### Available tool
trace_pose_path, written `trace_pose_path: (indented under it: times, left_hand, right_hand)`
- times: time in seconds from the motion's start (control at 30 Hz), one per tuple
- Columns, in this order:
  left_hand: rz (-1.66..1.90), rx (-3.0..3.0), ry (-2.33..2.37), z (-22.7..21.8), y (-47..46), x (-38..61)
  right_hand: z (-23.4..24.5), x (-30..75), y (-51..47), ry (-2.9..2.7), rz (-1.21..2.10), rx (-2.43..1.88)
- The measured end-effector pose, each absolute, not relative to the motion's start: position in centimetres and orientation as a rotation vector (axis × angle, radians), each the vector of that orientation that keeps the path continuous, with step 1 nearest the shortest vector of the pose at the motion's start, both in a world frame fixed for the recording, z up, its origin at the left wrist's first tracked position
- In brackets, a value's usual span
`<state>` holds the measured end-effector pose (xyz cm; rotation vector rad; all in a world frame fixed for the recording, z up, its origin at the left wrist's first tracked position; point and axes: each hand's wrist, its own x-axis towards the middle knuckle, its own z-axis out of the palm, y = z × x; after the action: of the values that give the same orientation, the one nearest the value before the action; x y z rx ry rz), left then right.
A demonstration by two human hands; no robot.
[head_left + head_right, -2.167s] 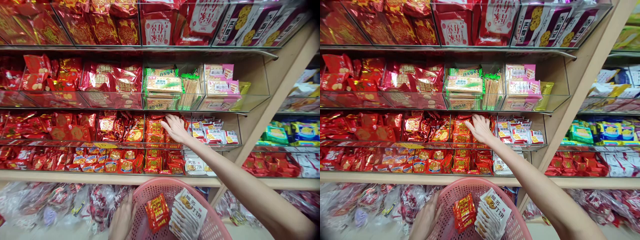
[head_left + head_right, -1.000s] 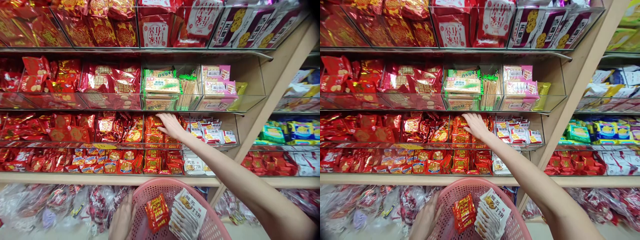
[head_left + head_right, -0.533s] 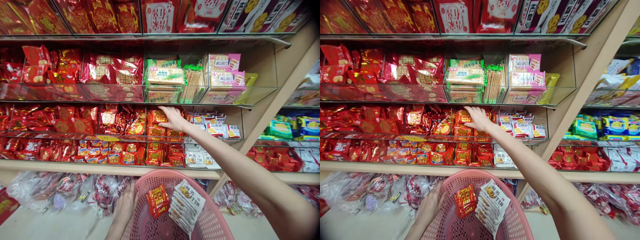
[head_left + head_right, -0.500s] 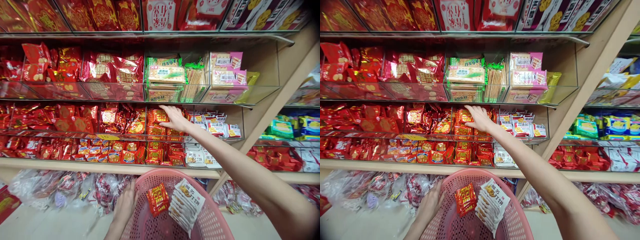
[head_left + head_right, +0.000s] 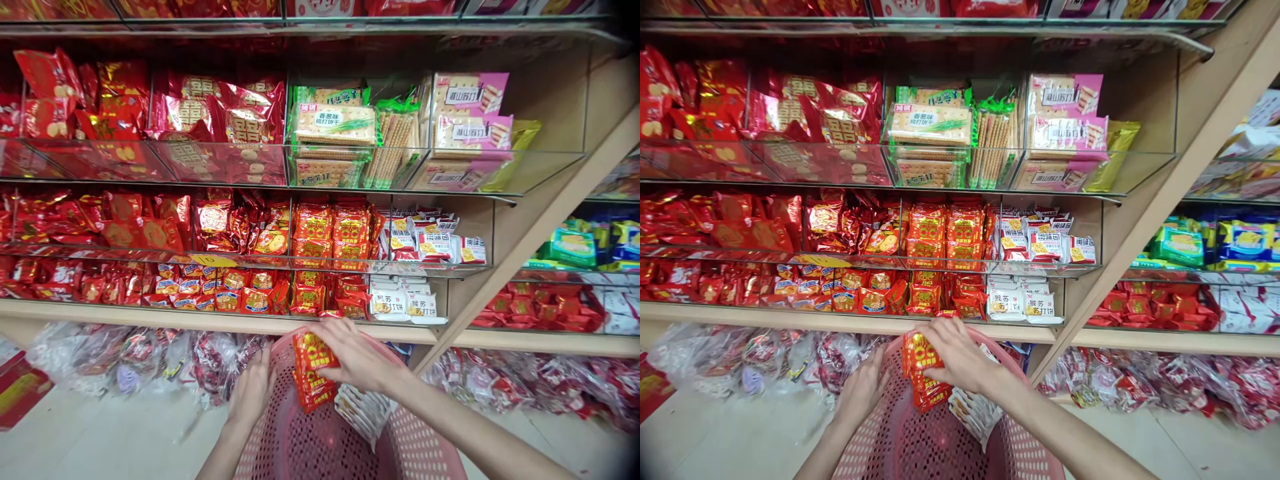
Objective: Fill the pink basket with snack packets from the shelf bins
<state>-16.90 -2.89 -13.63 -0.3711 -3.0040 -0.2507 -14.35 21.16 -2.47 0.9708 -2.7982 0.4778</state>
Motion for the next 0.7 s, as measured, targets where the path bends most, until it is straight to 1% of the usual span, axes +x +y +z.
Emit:
trace_pose_path:
  times: [0.13,0.27,0.7]
  left_hand:
    - [-0.285,-0.354,-3.006,-13.2,-2.9,-16.7]
    - [-0.274,-0.334,-3.030,-13.0,-2.8,-16.6]
    - [-0.266,-0.358,-3.014,-13.3,-2.9,-16.7]
  right_hand:
    - [-7.0,-14.8,20.0,-2.901,0.231,1.000]
    - [-9.2,-15.3,19.1,-2.905,0.014,1.001]
    - [-13.5,-16.0,17.9,-2.847,-0.241,0.843]
